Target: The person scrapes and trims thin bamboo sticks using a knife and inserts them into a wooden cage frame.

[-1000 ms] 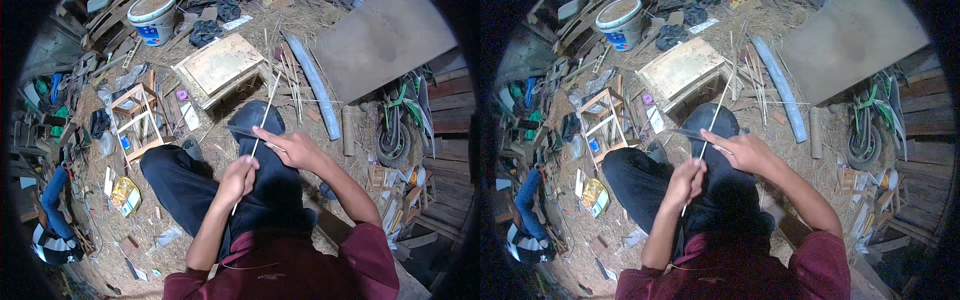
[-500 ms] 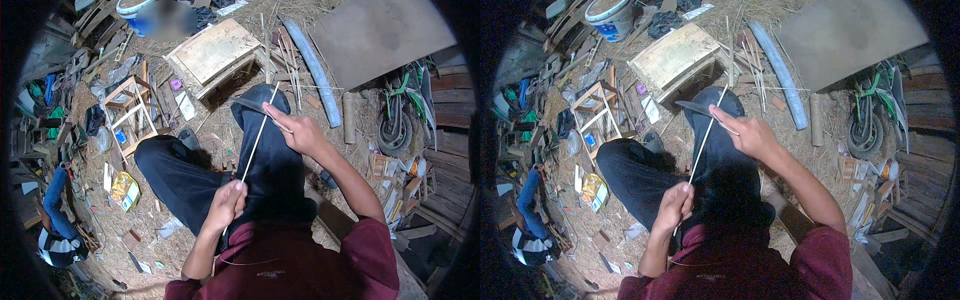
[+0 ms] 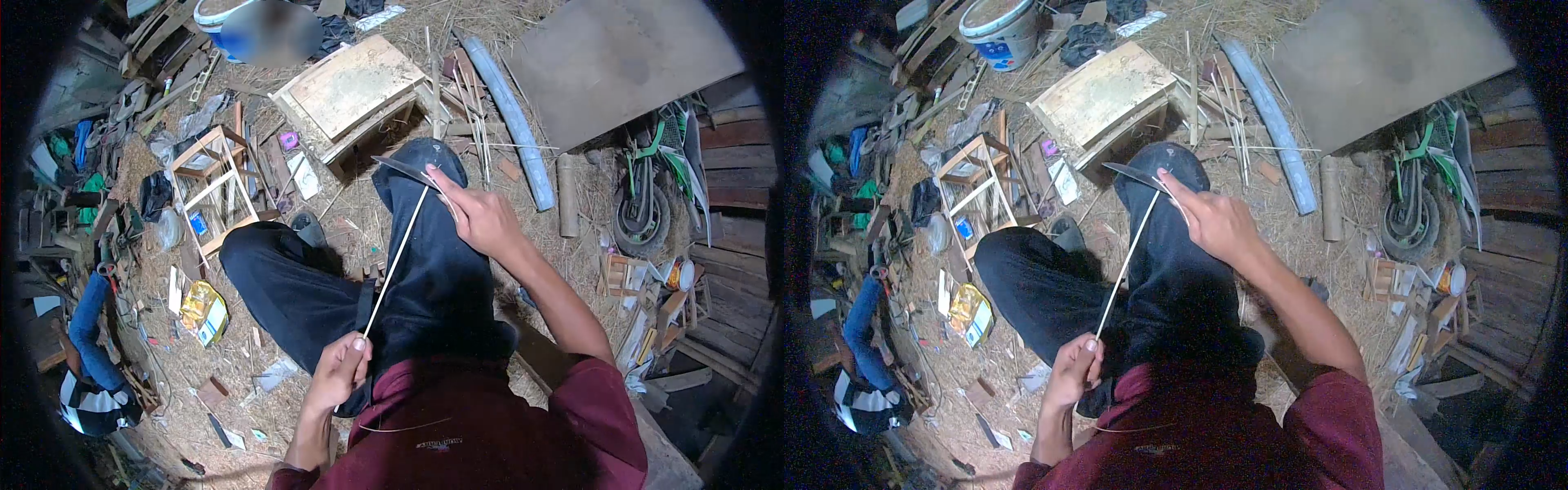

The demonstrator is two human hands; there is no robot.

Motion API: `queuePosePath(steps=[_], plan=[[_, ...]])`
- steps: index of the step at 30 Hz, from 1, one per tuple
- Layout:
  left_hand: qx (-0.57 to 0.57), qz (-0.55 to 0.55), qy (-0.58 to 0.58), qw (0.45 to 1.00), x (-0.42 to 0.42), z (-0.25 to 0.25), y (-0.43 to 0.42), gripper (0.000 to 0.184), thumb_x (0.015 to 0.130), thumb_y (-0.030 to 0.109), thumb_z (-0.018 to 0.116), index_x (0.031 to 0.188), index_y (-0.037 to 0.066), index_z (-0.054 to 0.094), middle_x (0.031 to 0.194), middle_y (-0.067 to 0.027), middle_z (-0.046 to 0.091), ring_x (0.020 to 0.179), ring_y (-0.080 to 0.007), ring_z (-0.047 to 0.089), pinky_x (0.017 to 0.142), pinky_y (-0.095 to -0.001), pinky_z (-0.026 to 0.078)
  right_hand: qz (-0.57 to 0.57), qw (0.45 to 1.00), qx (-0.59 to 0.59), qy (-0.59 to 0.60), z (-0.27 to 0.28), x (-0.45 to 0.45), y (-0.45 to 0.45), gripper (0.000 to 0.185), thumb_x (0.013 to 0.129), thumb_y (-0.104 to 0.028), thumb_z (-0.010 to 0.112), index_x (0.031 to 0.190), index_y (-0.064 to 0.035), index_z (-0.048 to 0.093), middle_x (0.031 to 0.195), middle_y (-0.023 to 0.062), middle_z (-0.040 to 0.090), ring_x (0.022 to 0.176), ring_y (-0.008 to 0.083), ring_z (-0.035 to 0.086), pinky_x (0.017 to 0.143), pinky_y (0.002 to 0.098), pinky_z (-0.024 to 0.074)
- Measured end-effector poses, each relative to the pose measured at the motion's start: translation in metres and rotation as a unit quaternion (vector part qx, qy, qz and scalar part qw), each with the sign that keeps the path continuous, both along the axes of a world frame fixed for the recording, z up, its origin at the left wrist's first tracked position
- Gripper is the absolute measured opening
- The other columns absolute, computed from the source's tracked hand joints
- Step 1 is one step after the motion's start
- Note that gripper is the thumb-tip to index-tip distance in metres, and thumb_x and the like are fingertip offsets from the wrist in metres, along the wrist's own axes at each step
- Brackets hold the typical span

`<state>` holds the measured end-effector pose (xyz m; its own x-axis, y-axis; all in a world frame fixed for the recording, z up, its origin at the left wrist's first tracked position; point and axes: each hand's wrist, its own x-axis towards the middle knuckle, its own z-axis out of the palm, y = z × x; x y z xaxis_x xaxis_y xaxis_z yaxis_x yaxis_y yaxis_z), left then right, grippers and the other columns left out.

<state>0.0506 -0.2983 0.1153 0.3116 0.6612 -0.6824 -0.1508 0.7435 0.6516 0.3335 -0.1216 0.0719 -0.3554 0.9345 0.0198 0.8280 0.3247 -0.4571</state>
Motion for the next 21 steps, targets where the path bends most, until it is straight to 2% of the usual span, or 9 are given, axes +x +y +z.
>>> queuePosePath(steps=[5,7,8,9,12,16,17,18,21], plan=[[0.015,0.002,0.008,1.0,0.002,-0.002,0.004,0.029,0.105,0.028,0.042,0.086,0.007,0.05,0.054,0.0064,0.035,0.045,-0.0038,0.028,0.042,-0.0229,0.023,-0.013,0.998,0.053,0.028,-0.011,0.002,0.004,0.052,0.091,-0.014,0.061,0.141,-0.0253,0.049,0.08,0.0186,0.067,0.066,0.0354,0.065,0.06,0.0443,0.0508],[0.003,0.0,-0.012,1.0,0.003,0.003,0.01,0.03,0.105,0.029,0.041,0.086,0.007,0.05,0.053,0.0064,0.034,0.045,-0.0038,0.028,0.042,-0.0221,0.024,-0.009,0.996,0.086,-0.012,-0.016,0.006,0.004,0.052,0.09,-0.013,0.061,0.14,-0.0254,0.051,0.082,0.0173,0.068,0.066,0.0335,0.065,0.061,0.0425,0.0515],[0.033,-0.002,-0.01,0.999,0.004,-0.002,0.011,0.03,0.106,0.029,0.04,0.086,0.008,0.049,0.054,0.0065,0.034,0.046,-0.0038,0.029,0.043,-0.022,0.024,-0.009,0.993,0.111,-0.03,-0.019,0.01,0.011,0.052,0.089,-0.013,0.062,0.139,-0.0255,0.052,0.082,0.0166,0.068,0.067,0.0326,0.066,0.061,0.0417,0.0518],[0.036,-0.001,-0.02,0.999,0.006,-0.003,0.013,0.031,0.106,0.029,0.04,0.087,0.008,0.049,0.055,0.0064,0.034,0.046,-0.0038,0.029,0.042,-0.0221,0.024,0.004,0.984,0.173,-0.037,-0.036,0.019,0.015,0.054,0.089,-0.021,0.062,0.14,-0.0344,0.049,0.064,0.0137,0.06,0.053,0.0325,0.061,0.049,0.044,0.05],[0.026,-0.003,-0.061,0.998,0.012,-0.012,0.019,0.031,0.106,0.03,0.039,0.087,0.007,0.049,0.056,0.0062,0.035,0.047,-0.0038,0.028,0.042,-0.0224,0.023,0.016,0.982,0.176,-0.067,-0.035,0.033,0.018,0.053,0.089,-0.022,0.061,0.139,-0.0365,0.05,0.063,0.0137,0.059,0.054,0.0333,0.061,0.049,0.0443,0.05],[0.017,0.007,-0.072,0.997,0.018,-0.014,0.025,0.032,0.106,0.031,0.04,0.086,0.008,0.05,0.057,0.0063,0.034,0.047,-0.0036,0.028,0.042,-0.0221,0.022,0.001,0.983,0.148,-0.11,-0.039,0.043,0.026,0.053,0.089,-0.018,0.057,0.139,-0.0361,0.05,0.066,0.0151,0.061,0.061,0.0365,0.064,0.057,0.0489,0.0524],[0.018,0.002,-0.071,0.997,0.011,-0.008,0.021,0.032,0.106,0.031,0.04,0.085,0.009,0.05,0.057,0.0062,0.035,0.046,-0.0036,0.028,0.042,-0.0219,0.022,-0.151,0.974,0.055,-0.159,-0.057,0.064,0.05,0.047,0.091,-0.024,0.053,0.138,-0.0246,0.051,0.07,0.0165,0.064,0.068,0.0391,0.065,0.064,0.0517,0.0516],[0.02,-0.004,-0.068,0.997,0.002,-0.001,0.015,0.032,0.105,0.031,0.041,0.085,0.009,0.05,0.057,0.0061,0.035,0.046,-0.0036,0.028,0.042,-0.0218,0.022,-0.205,0.958,-0.011,-0.201,-0.064,0.119,0.077,0.048,0.095,-0.039,0.047,0.135,-0.0116,0.052,0.077,0.0214,0.067,0.074,0.0424,0.065,0.068,0.0531,0.0498],[0.034,0.072,-0.004,0.997,-0.018,-0.002,0.013,0.031,0.105,0.031,0.042,0.084,0.009,0.051,0.055,0.0061,0.035,0.044,-0.0043,0.028,0.041,-0.022,0.022,-0.33,0.936,0.123,-0.017,-0.012,0.153,0.101,0.046,0.101,-0.038,0.044,0.126,-0.0013,0.056,0.081,0.0262,0.067,0.071,0.0411,0.066,0.065,0.0475,0.0486]])
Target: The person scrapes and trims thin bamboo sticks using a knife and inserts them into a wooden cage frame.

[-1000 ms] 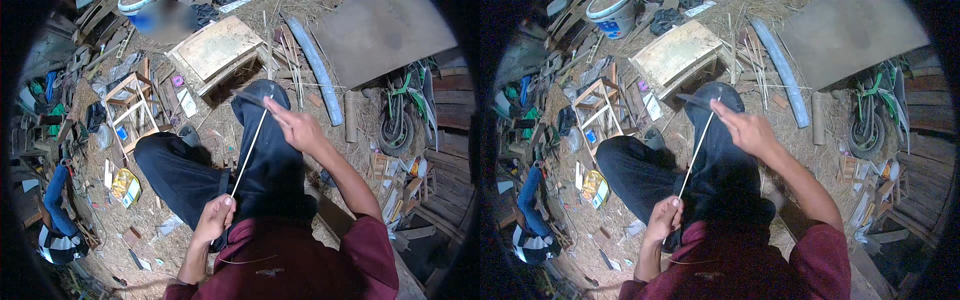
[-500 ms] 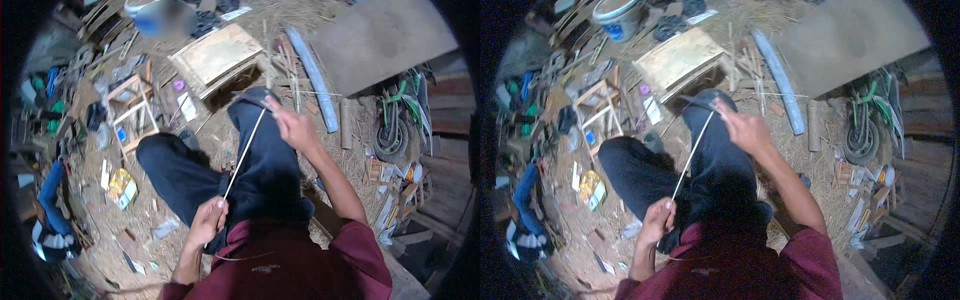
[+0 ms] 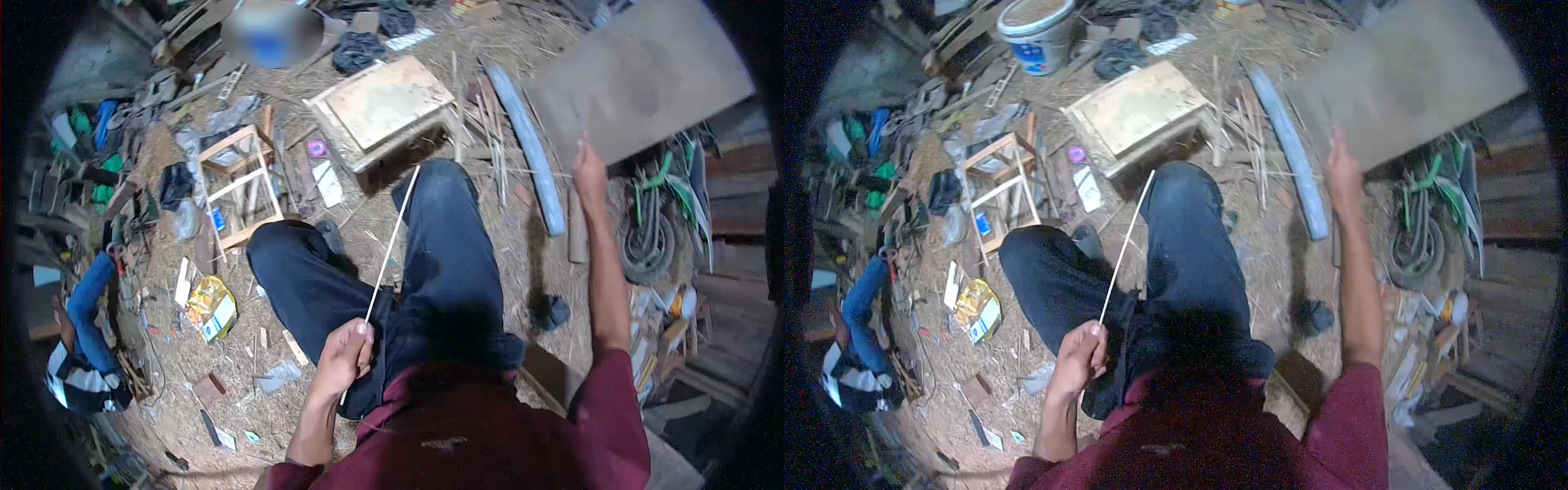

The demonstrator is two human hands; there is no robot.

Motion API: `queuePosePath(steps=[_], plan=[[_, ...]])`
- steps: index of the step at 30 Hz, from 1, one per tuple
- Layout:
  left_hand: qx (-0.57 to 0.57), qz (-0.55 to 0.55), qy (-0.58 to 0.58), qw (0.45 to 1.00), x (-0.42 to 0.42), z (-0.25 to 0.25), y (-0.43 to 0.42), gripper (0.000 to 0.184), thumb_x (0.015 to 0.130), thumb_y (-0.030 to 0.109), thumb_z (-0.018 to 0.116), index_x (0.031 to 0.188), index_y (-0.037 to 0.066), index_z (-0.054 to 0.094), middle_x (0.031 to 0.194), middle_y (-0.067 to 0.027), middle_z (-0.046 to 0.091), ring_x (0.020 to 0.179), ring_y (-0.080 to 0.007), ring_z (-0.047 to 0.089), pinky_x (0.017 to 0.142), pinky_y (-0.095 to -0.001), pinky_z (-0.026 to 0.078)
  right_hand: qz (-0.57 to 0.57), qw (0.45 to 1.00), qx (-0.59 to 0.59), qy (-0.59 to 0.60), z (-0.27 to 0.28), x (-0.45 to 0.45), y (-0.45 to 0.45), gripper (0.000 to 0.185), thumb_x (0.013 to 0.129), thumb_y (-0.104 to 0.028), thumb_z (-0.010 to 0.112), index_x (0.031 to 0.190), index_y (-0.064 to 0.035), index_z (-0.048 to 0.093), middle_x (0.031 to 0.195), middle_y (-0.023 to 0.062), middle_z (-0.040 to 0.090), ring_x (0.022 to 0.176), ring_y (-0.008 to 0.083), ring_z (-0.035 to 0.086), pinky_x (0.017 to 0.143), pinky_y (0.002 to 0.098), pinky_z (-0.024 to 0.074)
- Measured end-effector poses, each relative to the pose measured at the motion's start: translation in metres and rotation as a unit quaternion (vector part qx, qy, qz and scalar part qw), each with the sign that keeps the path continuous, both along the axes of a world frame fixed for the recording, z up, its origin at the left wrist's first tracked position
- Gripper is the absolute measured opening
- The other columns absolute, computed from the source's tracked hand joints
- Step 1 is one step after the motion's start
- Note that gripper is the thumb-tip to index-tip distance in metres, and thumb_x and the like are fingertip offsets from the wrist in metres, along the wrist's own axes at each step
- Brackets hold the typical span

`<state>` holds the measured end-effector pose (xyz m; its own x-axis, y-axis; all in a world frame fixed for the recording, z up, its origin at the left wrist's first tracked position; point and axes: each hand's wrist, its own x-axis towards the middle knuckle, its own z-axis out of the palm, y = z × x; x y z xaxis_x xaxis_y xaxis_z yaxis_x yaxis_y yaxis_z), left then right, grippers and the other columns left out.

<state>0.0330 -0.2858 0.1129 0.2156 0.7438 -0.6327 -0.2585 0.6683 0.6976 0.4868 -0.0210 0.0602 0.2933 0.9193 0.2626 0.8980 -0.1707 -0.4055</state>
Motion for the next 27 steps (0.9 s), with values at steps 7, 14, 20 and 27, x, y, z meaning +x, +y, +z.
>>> queuePosePath(steps=[7,14,20,27], plan=[[0.142,-0.032,0.095,0.985,0.059,-0.046,0.065,0.028,0.104,0.029,0.043,0.094,0.006,0.057,0.057,0.0051,0.039,0.05,-0.0056,0.034,0.046,-0.0244,0.029,0.349,0.917,-0.106,0.16,0.04,-0.144,-0.065,0.046,0.096,-0.016,0.046,0.141,-0.0258,0.047,0.105,0.0177,0.069,0.093,0.0348,0.068,0.084,0.0391,0.0536],[0.238,-0.048,0.221,0.944,0.091,-0.065,0.111,0.023,0.103,0.02,0.044,0.094,0.003,0.057,0.061,0.0033,0.042,0.056,-0.0058,0.038,0.052,-0.0253,0.032,0.454,0.878,-0.146,-0.045,0.027,-0.169,-0.08,0.052,0.095,-0.029,0.053,0.145,-0.0374,0.04,0.063,0.0147,0.062,0.055,0.0344,0.062,0.05,0.0452,0.0505],[0.227,-0.06,0.274,0.933,0.086,-0.042,0.095,0.024,0.101,0.018,0.044,0.092,0.0,0.057,0.074,-0.0154,0.058,0.067,-0.0253,0.057,0.068,-0.0372,0.046,0.416,0.9,-0.126,-0.029,0.018,-0.169,-0.08,0.052,0.096,-0.028,0.053,0.145,-0.037,0.04,0.063,0.0161,0.062,0.056,0.0346,0.063,0.052,0.0461,0.0513],[0.141,-0.072,0.134,0.978,0.056,-0.036,0.031,0.027,0.105,0.025,0.041,0.091,0.006,0.053,0.061,0.004,0.041,0.053,-0.0049,0.037,0.05,-0.0228,0.03,0.38,0.917,-0.125,0.006,0.012,-0.153,-0.067,0.053,0.095,-0.025,0.054,0.145,-0.0358,0.039,0.069,0.0221,0.063,0.057,0.0404,0.062,0.053,0.0497,0.052]])
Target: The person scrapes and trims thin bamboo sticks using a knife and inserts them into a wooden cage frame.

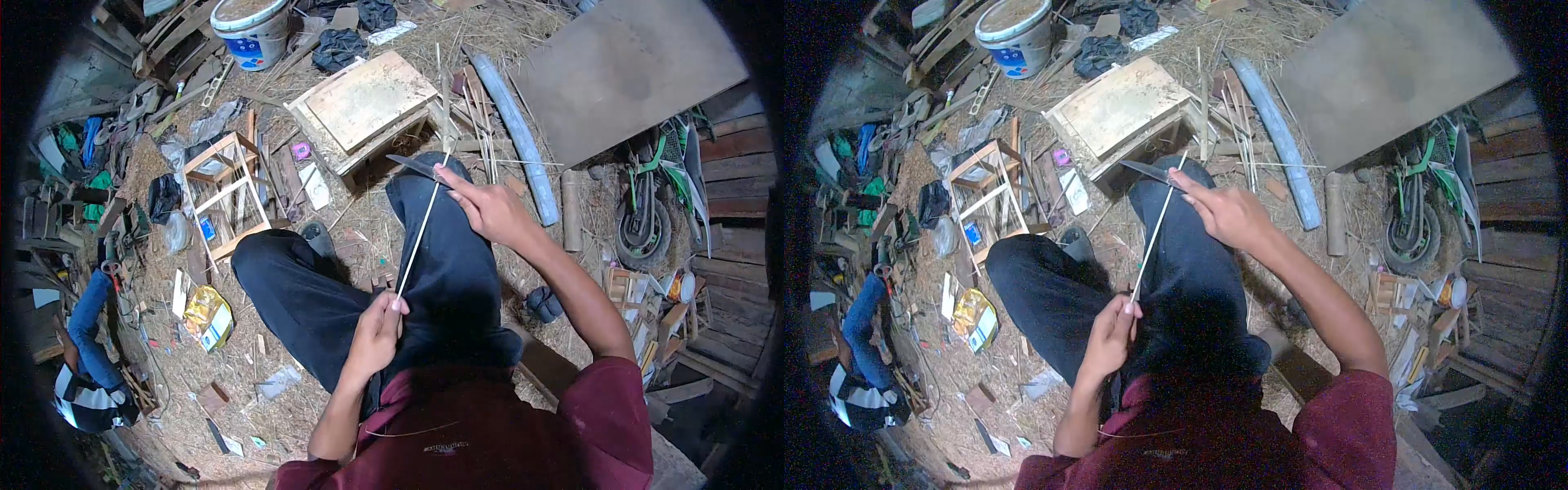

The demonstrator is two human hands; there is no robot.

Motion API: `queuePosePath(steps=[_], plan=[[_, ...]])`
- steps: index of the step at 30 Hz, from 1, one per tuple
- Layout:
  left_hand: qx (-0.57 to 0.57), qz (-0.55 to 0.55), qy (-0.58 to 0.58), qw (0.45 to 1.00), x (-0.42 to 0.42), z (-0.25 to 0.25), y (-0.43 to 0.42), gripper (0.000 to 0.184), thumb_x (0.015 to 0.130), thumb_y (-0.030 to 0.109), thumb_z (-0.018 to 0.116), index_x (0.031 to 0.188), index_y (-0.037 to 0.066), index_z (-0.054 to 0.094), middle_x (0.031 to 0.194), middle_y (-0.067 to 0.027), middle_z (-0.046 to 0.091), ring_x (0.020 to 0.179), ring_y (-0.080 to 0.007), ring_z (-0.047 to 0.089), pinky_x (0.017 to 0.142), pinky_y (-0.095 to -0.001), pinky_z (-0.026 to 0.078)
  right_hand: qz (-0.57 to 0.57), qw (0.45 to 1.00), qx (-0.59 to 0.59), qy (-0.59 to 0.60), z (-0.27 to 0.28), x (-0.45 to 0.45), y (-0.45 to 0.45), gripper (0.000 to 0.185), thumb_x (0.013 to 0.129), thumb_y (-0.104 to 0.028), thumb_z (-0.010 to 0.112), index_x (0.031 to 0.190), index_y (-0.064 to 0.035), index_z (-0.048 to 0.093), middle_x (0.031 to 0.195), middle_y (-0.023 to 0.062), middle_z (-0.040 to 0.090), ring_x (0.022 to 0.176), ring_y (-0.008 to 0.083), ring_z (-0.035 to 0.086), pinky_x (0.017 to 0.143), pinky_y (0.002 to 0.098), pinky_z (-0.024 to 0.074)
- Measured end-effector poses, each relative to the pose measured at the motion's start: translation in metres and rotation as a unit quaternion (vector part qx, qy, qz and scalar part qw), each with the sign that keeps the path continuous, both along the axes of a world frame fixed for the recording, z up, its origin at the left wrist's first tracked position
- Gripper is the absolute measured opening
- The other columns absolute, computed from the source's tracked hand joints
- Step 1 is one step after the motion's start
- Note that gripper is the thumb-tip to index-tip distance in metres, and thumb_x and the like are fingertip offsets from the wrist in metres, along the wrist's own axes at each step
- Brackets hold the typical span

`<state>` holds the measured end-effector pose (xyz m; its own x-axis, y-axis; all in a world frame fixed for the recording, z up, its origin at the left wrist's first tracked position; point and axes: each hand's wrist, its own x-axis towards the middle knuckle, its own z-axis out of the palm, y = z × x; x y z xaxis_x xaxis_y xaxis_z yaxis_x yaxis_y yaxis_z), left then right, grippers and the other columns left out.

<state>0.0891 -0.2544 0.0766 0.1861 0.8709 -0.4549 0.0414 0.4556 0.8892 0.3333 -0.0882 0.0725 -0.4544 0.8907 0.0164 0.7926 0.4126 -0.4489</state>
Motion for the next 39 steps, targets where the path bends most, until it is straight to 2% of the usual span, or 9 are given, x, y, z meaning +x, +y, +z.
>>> queuePosePath(steps=[3,6,11,13,15,18,30,34,39], plan=[[-0.022,-0.002,-0.03,0.999,-0.009,0.004,-0.015,0.023,0.105,0.019,0.041,0.091,0.005,0.053,0.057,0.0055,0.037,0.05,-0.0037,0.034,0.047,-0.0225,0.029,-0.01,1.0,0.003,0.016,0.004,0.001,-0.002,0.051,0.096,-0.026,0.053,0.144,-0.0351,0.041,0.068,0.0236,0.062,0.058,0.0405,0.062,0.056,0.0499,0.0526],[-0.104,0.015,-0.119,0.987,-0.019,0.015,-0.024,0.022,0.105,0.02,0.041,0.092,0.006,0.052,0.056,0.0059,0.037,0.047,-0.0035,0.032,0.044,-0.0219,0.027,-0.036,0.999,-0.014,-0.011,0.018,0.0,-0.004,0.049,0.096,-0.016,0.054,0.144,-0.0216,0.045,0.079,0.0242,0.065,0.054,0.037,0.06,0.054,0.0411,0.0504],[-0.193,0.072,-0.26,0.943,-0.04,0.023,-0.037,0.023,0.105,0.027,0.041,0.093,0.008,0.05,0.053,0.0061,0.029,0.041,-0.0037,0.022,0.038,-0.0218,0.019,-0.172,0.959,0.17,0.149,-0.07,0.059,0.055,0.043,0.099,-0.026,0.055,0.137,-0.0082,0.051,0.065,0.0101,0.063,0.051,0.024,0.059,0.054,0.038,0.049],[-0.21,0.073,-0.293,0.93,-0.042,0.03,-0.033,0.023,0.104,0.027,0.043,0.091,0.01,0.048,0.052,0.0057,0.03,0.038,-0.004,0.022,0.035,-0.0219,0.018,-0.213,0.939,0.086,0.257,-0.063,0.051,0.054,0.039,0.098,-0.029,0.056,0.13,-0.0057,0.056,0.063,0.0048,0.061,0.051,0.0171,0.056,0.051,0.0339,0.0454],[-0.216,0.057,-0.327,0.918,-0.04,0.029,-0.027,0.022,0.103,0.028,0.044,0.09,0.01,0.047,0.05,0.0056,0.03,0.035,-0.0041,0.022,0.033,-0.0218,0.017,-0.302,0.868,-0.177,0.351,0.0,0.02,0.041,0.034,0.098,-0.03,0.059,0.12,-0.0044,0.061,0.063,-0.0002,0.058,0.046,0.0088,0.048,0.044,0.0266,0.0377],[-0.219,0.06,-0.345,0.911,-0.04,0.032,-0.022,0.022,0.103,0.026,0.044,0.09,0.01,0.047,0.05,0.0056,0.029,0.035,-0.0039,0.021,0.033,-0.0216,0.016,-0.273,0.819,-0.264,0.43,0.032,-0.002,0.037,0.03,0.1,-0.034,0.055,0.107,-0.0055,0.062,0.061,-0.0022,0.052,0.039,0.0025,0.031,0.037,0.0206,0.0196],[-0.241,0.089,-0.392,0.884,-0.05,0.03,-0.026,0.02,0.103,0.024,0.043,0.092,0.009,0.047,0.049,0.005,0.029,0.034,-0.0038,0.022,0.032,-0.0218,0.014,-0.159,0.776,-0.373,0.483,0.047,-0.049,0.039,0.029,0.097,-0.028,0.061,0.109,-0.0022,0.062,0.077,-0.0004,0.06,0.041,-0.0004,0.033,0.035,0.018,0.0228],[-0.184,0.104,-0.326,0.922,-0.05,0.021,-0.006,0.023,0.102,0.026,0.045,0.091,0.007,0.052,0.051,0.0032,0.035,0.033,-0.0057,0.025,0.032,-0.0222,0.019,-0.162,0.777,-0.347,0.501,0.033,-0.068,0.053,0.019,0.093,-0.023,0.066,0.092,-0.0055,0.062,0.068,-0.0008,0.059,0.04,0.0012,0.034,0.036,0.0208,0.0229],[0.085,0.051,0.063,0.993,-0.082,0.006,0.041,0.023,0.102,0.022,0.047,0.097,0.003,0.06,0.068,0.0029,0.052,0.057,-0.0045,0.044,0.053,-0.0203,0.037,-0.259,0.723,-0.146,0.624,0.008,-0.063,0.13,0.012,0.09,-0.011,0.064,0.087,-0.0036,0.055,0.064,-0.0009,0.05,0.042,0.0046,0.038,0.036,0.0222,0.0283]])
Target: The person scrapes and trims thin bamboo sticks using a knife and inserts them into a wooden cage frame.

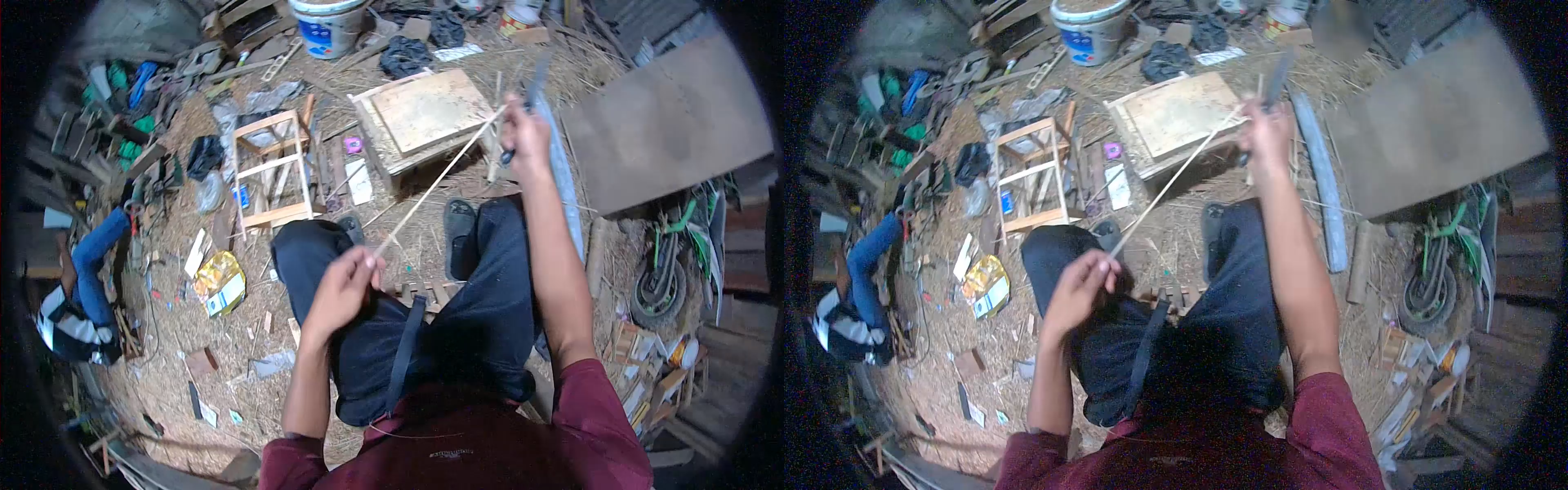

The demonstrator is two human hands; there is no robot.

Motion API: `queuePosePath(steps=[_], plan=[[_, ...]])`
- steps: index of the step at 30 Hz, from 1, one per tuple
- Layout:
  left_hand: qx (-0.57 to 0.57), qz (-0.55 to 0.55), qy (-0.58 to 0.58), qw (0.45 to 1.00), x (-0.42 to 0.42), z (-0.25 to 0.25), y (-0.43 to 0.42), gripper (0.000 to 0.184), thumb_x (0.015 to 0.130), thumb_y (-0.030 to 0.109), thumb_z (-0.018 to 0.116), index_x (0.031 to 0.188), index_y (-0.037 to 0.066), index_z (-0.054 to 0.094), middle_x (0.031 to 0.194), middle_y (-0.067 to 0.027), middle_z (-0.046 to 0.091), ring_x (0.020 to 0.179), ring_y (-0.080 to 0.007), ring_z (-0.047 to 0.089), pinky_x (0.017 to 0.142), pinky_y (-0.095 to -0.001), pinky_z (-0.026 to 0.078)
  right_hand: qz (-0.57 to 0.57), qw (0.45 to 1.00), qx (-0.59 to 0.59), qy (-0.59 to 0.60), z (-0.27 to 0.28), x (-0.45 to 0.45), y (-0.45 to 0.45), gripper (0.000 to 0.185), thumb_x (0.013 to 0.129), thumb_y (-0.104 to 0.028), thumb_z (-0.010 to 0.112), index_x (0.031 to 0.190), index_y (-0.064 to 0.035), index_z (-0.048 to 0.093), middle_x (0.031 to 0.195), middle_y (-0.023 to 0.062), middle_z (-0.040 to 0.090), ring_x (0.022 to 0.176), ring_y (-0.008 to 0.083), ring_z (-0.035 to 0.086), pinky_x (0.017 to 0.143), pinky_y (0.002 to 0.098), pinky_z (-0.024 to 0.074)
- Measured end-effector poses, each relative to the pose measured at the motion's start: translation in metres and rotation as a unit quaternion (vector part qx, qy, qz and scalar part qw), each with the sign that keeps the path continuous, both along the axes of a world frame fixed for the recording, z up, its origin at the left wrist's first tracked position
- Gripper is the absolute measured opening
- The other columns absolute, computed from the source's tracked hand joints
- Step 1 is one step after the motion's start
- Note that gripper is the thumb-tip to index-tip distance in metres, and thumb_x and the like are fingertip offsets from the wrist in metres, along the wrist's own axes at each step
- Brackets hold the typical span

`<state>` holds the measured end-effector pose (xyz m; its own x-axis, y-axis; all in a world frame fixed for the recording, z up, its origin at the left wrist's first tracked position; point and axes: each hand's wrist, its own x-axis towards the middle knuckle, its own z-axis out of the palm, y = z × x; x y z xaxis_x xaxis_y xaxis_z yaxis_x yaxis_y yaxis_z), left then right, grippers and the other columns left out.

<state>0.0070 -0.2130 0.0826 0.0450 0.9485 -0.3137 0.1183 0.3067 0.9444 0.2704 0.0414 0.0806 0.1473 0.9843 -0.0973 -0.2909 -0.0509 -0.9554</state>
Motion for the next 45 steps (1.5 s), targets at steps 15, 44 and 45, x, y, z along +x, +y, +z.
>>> queuePosePath(steps=[15,44,45], plan=[[0.19,0.538,-0.34,0.747,-0.181,-0.022,0.099,0.012,0.096,0.018,0.059,0.097,0.005,0.06,0.073,-0.0008,0.055,0.064,-0.0127,0.056,0.057,-0.0291,0.045,0.33,0.912,-0.104,-0.22,0.004,-0.069,-0.029,0.019,0.089,-0.02,0.071,0.081,-0.0061,0.062,0.053,-0.0056,0.048,0.038,0.0028,0.035,0.036,0.0224,0.0233],[-0.159,-0.244,0.41,0.864,-0.269,-0.264,0.164,0.03,0.078,0.021,0.066,0.103,0.005,0.069,0.098,-0.0237,0.068,0.095,-0.0388,0.066,0.084,-0.0464,0.051,0.407,0.876,-0.113,-0.234,-0.08,-0.228,-0.021,0.019,0.095,-0.02,0.062,0.084,-0.0057,0.068,0.066,-0.0013,0.064,0.056,0.0061,0.046,0.056,0.0261,0.0384],[-0.141,-0.216,0.406,0.877,-0.257,-0.243,0.169,0.029,0.078,0.022,0.066,0.102,0.006,0.07,0.097,-0.0233,0.068,0.094,-0.0391,0.066,0.084,-0.0465,0.051,0.392,0.887,-0.097,-0.225,-0.082,-0.226,-0.018,0.018,0.095,-0.02,0.062,0.086,-0.0054,0.067,0.067,-0.0003,0.066,0.056,0.006,0.046,0.056,0.0262,0.0392]])
